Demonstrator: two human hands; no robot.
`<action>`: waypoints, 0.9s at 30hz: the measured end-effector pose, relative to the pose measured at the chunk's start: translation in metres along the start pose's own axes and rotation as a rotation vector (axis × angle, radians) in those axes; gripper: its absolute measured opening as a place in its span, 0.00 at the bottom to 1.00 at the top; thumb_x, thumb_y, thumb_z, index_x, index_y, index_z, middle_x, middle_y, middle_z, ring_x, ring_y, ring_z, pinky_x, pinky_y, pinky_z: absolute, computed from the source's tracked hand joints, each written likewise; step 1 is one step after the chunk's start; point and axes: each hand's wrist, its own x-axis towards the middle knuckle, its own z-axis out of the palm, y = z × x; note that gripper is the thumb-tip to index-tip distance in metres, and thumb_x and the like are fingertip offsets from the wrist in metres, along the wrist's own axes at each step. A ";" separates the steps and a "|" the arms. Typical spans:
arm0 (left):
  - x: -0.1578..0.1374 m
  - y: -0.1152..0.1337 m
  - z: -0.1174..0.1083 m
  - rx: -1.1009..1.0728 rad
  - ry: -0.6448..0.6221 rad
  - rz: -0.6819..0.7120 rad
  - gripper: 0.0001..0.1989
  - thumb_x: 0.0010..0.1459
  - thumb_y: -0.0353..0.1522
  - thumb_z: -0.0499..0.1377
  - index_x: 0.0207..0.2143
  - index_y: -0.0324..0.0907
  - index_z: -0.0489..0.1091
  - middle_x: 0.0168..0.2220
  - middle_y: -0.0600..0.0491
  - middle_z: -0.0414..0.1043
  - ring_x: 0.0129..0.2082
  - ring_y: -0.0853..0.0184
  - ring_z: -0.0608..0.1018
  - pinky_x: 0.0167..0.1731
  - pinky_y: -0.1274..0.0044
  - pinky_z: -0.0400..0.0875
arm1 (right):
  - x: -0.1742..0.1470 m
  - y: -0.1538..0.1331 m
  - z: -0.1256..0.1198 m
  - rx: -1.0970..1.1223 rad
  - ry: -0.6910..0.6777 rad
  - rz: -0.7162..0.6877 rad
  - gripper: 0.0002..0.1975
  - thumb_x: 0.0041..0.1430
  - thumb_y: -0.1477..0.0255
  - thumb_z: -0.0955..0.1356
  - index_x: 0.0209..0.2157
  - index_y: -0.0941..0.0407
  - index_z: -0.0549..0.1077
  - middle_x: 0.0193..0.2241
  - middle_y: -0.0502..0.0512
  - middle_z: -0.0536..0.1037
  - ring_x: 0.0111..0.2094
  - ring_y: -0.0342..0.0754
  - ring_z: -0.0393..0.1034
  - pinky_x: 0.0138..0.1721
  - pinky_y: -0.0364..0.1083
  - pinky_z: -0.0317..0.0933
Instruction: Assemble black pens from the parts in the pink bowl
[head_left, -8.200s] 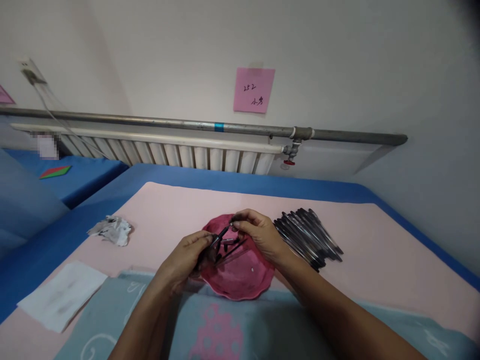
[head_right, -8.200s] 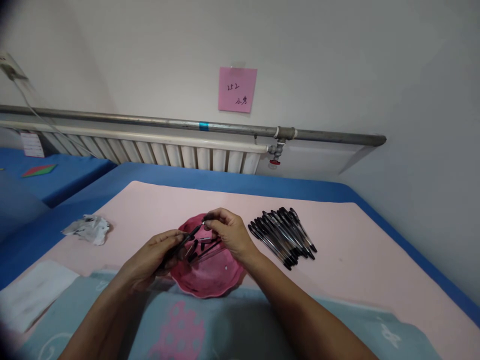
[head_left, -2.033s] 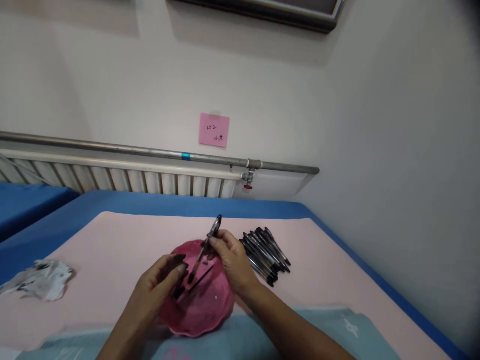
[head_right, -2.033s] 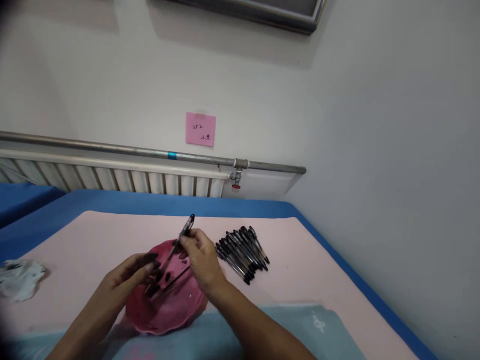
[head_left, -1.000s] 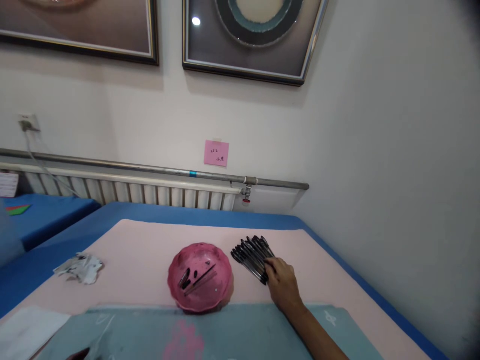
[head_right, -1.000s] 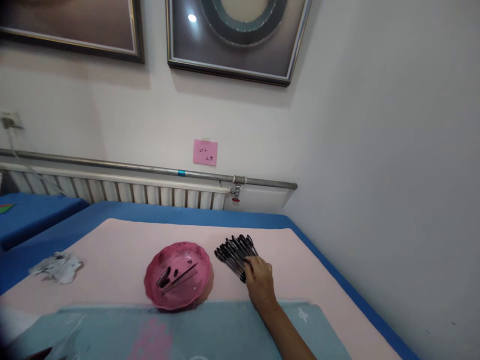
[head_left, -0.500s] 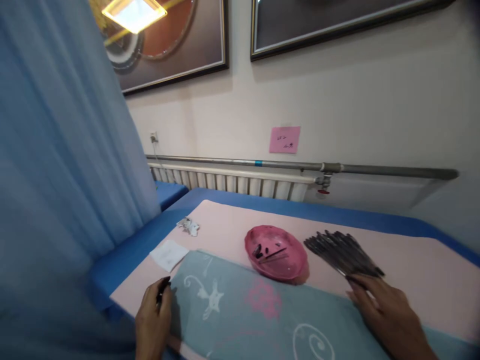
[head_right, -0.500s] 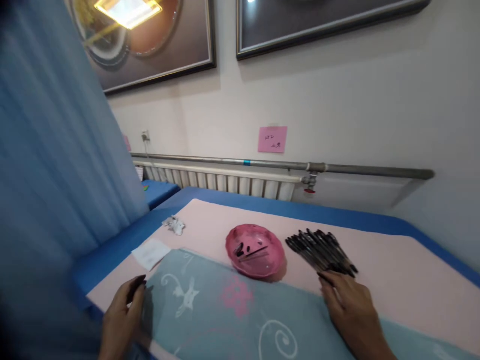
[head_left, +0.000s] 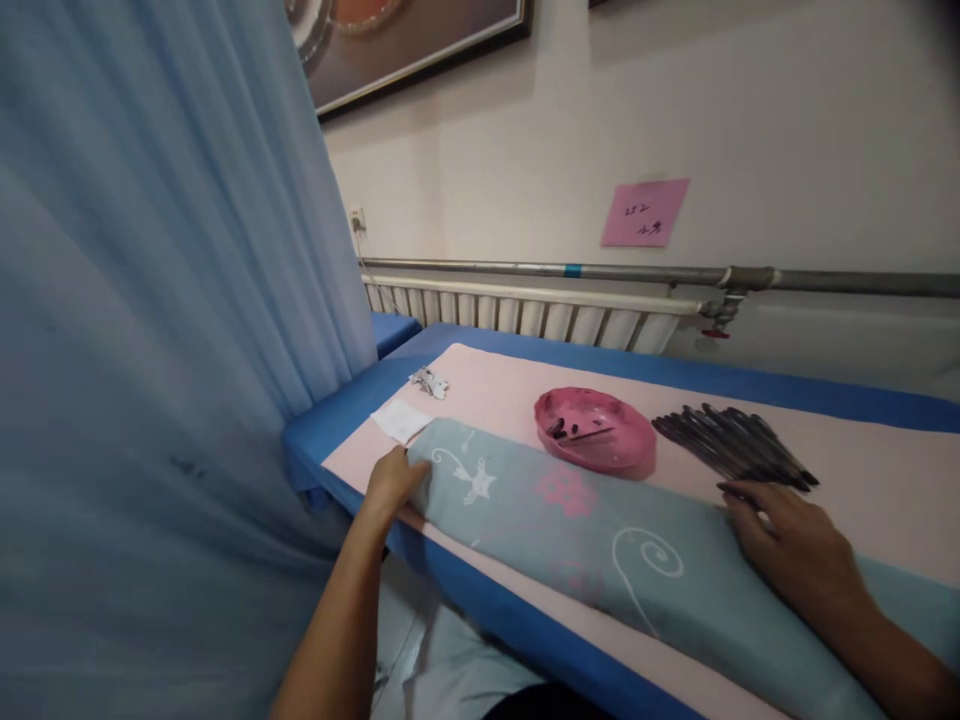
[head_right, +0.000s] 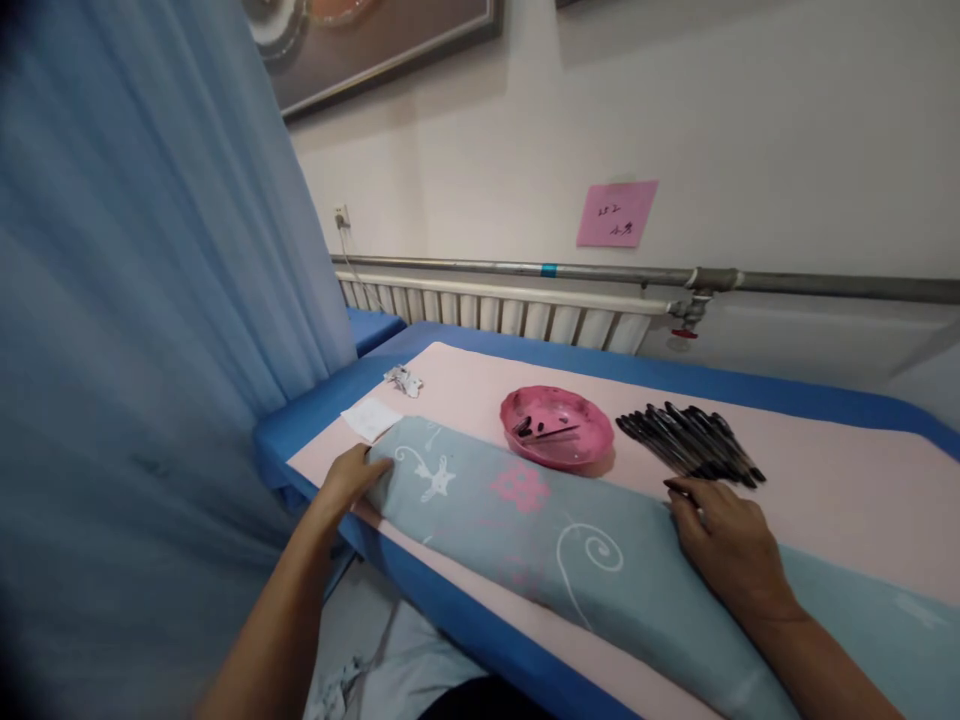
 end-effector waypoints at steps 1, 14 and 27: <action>0.003 0.004 -0.003 -0.009 -0.016 0.001 0.22 0.48 0.38 0.57 0.43 0.35 0.71 0.41 0.39 0.75 0.41 0.55 0.76 0.37 0.73 0.67 | 0.000 0.000 0.000 0.009 -0.004 -0.021 0.13 0.54 0.66 0.57 0.29 0.55 0.70 0.30 0.61 0.78 0.33 0.54 0.73 0.36 0.49 0.62; -0.016 0.011 -0.010 -0.165 0.200 0.045 0.20 0.53 0.35 0.55 0.48 0.39 0.68 0.47 0.45 0.74 0.47 0.62 0.74 0.42 0.77 0.66 | -0.001 0.008 0.006 0.106 -0.014 -0.011 0.12 0.51 0.67 0.58 0.27 0.56 0.70 0.29 0.63 0.77 0.32 0.56 0.72 0.34 0.51 0.63; -0.031 0.003 0.037 -0.222 0.358 -0.029 0.22 0.59 0.39 0.47 0.51 0.38 0.63 0.48 0.41 0.71 0.48 0.53 0.73 0.44 0.67 0.66 | -0.007 0.006 0.000 0.072 -0.077 0.067 0.13 0.54 0.72 0.58 0.29 0.56 0.73 0.29 0.57 0.77 0.33 0.51 0.72 0.37 0.48 0.63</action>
